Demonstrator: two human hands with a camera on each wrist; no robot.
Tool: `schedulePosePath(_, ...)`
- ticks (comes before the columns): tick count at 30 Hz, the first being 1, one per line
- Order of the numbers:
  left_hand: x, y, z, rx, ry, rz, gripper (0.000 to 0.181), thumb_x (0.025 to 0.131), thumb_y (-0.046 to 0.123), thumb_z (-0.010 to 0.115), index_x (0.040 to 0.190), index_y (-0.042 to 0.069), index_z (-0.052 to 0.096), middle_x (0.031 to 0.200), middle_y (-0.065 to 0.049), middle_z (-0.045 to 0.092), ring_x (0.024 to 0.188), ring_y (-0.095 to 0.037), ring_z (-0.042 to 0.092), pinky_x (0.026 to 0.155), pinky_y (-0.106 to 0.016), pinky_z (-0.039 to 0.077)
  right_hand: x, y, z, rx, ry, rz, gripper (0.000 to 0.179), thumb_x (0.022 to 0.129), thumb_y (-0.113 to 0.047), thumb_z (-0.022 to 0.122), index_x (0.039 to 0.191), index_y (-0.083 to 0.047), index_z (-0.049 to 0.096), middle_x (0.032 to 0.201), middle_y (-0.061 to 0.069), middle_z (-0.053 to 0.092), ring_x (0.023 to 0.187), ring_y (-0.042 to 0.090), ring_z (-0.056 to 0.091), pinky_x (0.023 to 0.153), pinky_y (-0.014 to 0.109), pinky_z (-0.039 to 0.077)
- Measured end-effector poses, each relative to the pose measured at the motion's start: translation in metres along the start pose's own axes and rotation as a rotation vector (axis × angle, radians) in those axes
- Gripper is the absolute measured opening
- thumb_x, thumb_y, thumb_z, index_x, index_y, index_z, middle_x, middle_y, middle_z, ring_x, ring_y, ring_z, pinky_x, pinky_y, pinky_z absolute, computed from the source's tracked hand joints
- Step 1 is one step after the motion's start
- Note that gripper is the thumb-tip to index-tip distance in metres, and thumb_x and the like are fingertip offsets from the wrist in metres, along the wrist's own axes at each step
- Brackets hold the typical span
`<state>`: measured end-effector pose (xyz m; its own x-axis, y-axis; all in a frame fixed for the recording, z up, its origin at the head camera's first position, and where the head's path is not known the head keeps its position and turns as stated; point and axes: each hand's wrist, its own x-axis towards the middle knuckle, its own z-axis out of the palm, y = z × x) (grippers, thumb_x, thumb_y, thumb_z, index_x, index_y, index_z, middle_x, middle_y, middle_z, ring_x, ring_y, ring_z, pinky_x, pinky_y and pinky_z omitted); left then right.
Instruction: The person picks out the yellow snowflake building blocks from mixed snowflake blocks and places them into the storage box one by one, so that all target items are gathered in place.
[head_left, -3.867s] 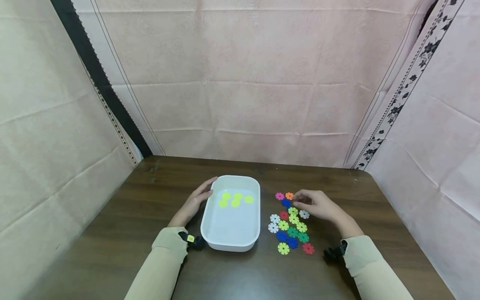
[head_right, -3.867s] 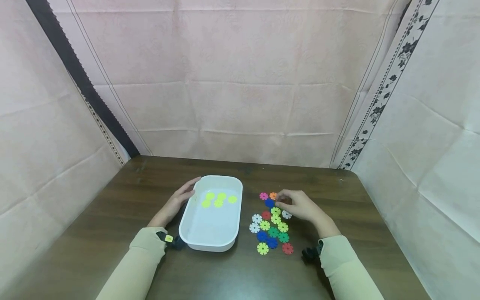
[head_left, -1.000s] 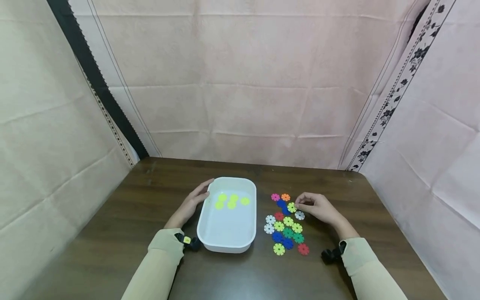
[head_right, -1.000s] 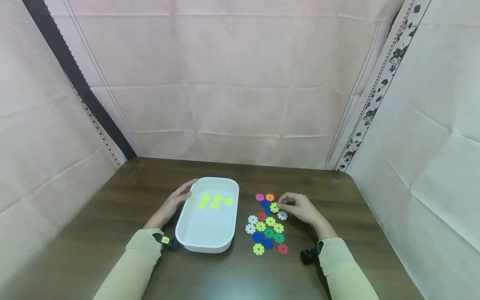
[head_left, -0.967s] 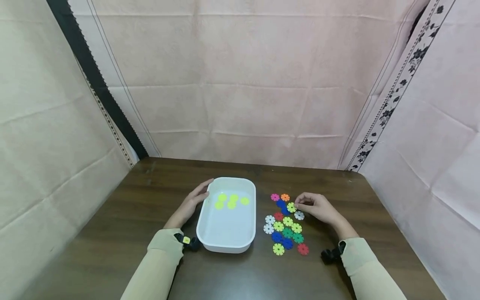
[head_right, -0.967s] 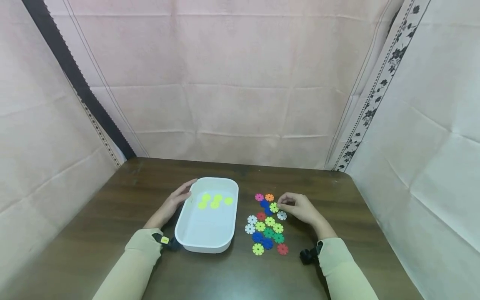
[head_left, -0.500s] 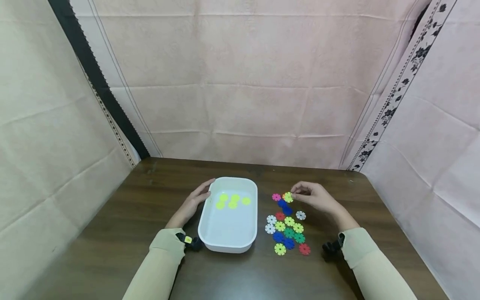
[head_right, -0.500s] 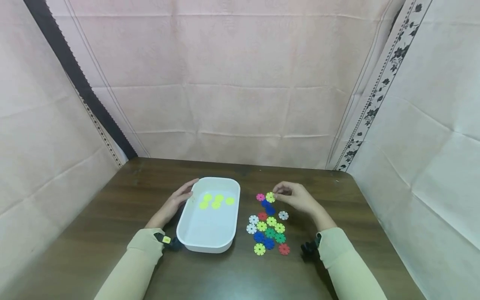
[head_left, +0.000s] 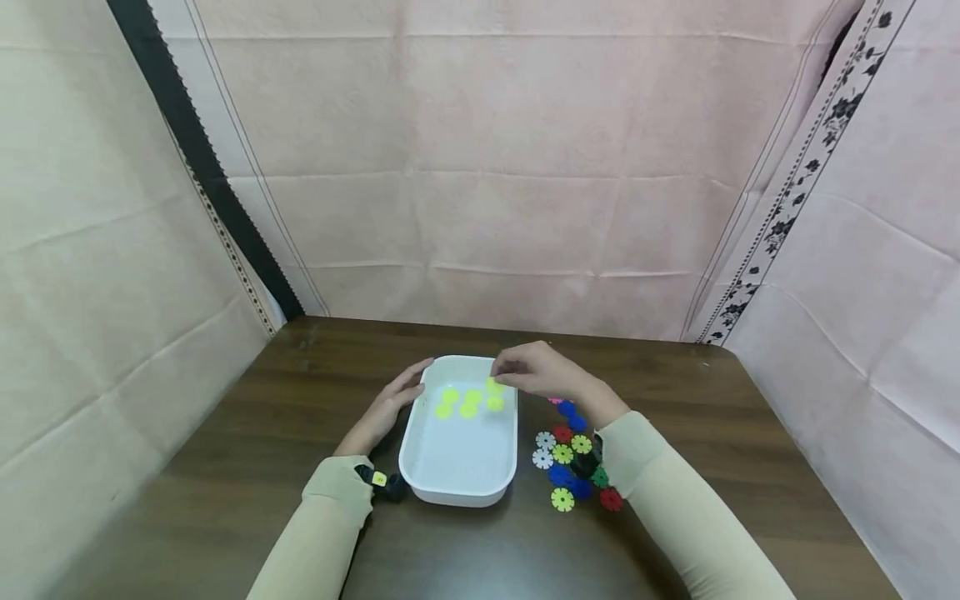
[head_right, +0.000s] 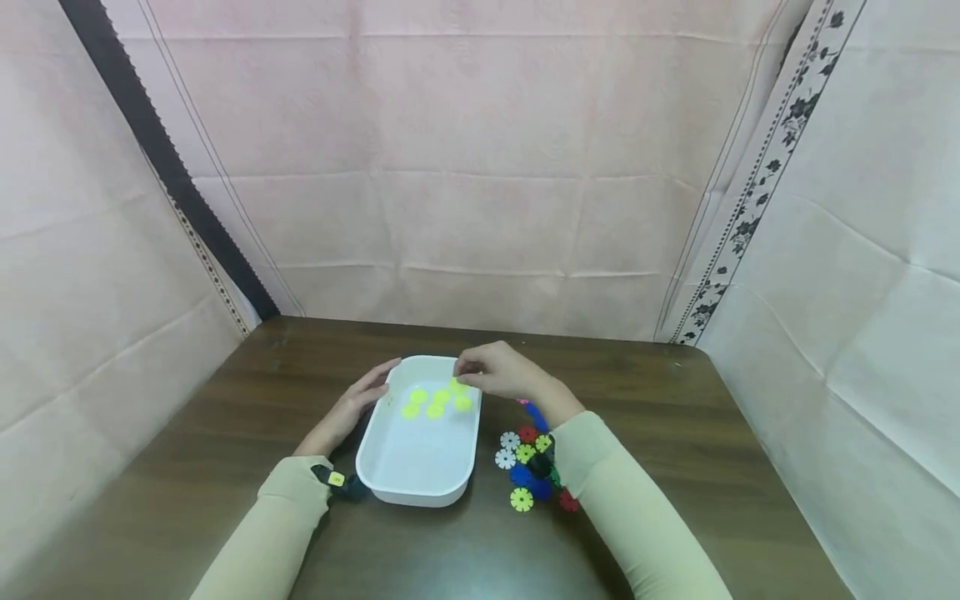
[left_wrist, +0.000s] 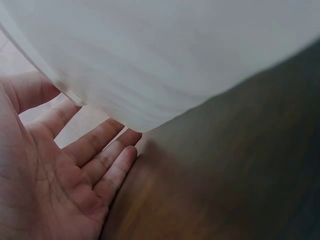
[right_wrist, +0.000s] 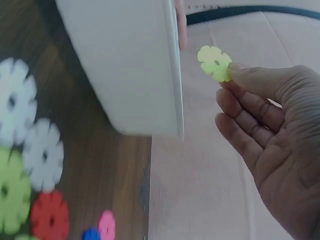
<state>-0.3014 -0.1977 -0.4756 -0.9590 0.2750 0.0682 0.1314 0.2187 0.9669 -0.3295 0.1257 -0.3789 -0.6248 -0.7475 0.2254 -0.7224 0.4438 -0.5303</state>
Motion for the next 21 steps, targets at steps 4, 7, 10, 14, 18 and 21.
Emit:
schedulePosePath(4, -0.001, 0.0, 0.001, -0.003, -0.005, -0.002, 0.048, 0.104, 0.035, 0.049, 0.151, 0.034, 0.044, 0.146, -0.007, 0.05, 0.134, -0.03, 0.044, 0.113, -0.063, 0.023, 0.015, 0.003, 0.016, -0.051, -0.112, 0.005, 0.015, 0.098, -0.019, 0.068, 0.111, -0.014, 0.075, 0.104, -0.013, 0.071, 0.099, 0.002, 0.065, 0.091, 0.027, 0.052)
schedulePosePath(7, -0.003, -0.002, 0.003, -0.006, -0.013, -0.014, 0.048, 0.104, 0.035, 0.049, 0.152, 0.034, 0.043, 0.146, -0.008, 0.05, 0.134, -0.03, 0.044, 0.113, -0.062, 0.022, 0.016, 0.004, 0.027, -0.082, -0.199, 0.047, 0.015, 0.098, -0.018, 0.068, 0.111, -0.015, 0.075, 0.104, -0.012, 0.072, 0.099, 0.004, 0.064, 0.092, 0.027, 0.051)
schedulePosePath(10, -0.003, -0.003, 0.004, 0.0, -0.013, -0.018, 0.048, 0.104, 0.036, 0.049, 0.151, 0.034, 0.043, 0.145, -0.008, 0.05, 0.133, -0.03, 0.045, 0.113, -0.063, 0.022, 0.015, 0.002, 0.034, -0.125, -0.249, 0.078, 0.014, 0.097, -0.016, 0.069, 0.109, -0.017, 0.076, 0.103, -0.01, 0.072, 0.095, 0.006, 0.062, 0.092, 0.027, 0.052)
schedulePosePath(14, -0.001, -0.002, 0.0, -0.001, 0.003, -0.019, 0.048, 0.103, 0.037, 0.05, 0.151, 0.035, 0.044, 0.145, -0.007, 0.05, 0.133, -0.03, 0.045, 0.113, -0.063, 0.022, 0.021, -0.002, 0.038, -0.181, -0.275, 0.07, 0.012, 0.095, -0.013, 0.071, 0.105, -0.016, 0.077, 0.1, -0.009, 0.071, 0.089, 0.009, 0.06, 0.09, 0.027, 0.052)
schedulePosePath(18, -0.002, 0.0, -0.002, -0.011, 0.002, -0.034, 0.048, 0.104, 0.038, 0.05, 0.151, 0.037, 0.043, 0.146, -0.006, 0.049, 0.135, -0.029, 0.044, 0.114, -0.062, 0.021, 0.027, -0.004, 0.04, -0.224, -0.297, 0.057, 0.012, 0.095, -0.01, 0.07, 0.104, -0.014, 0.077, 0.098, -0.005, 0.072, 0.086, 0.01, 0.059, 0.088, 0.027, 0.052)
schedulePosePath(21, -0.002, 0.002, -0.002, -0.015, -0.014, -0.039, 0.049, 0.105, 0.037, 0.048, 0.154, 0.035, 0.039, 0.149, -0.007, 0.046, 0.137, -0.03, 0.041, 0.114, -0.062, 0.02, 0.029, -0.001, 0.042, -0.24, -0.303, 0.069, 0.012, 0.095, -0.011, 0.07, 0.104, -0.017, 0.077, 0.099, -0.007, 0.071, 0.086, 0.01, 0.059, 0.089, 0.027, 0.052)
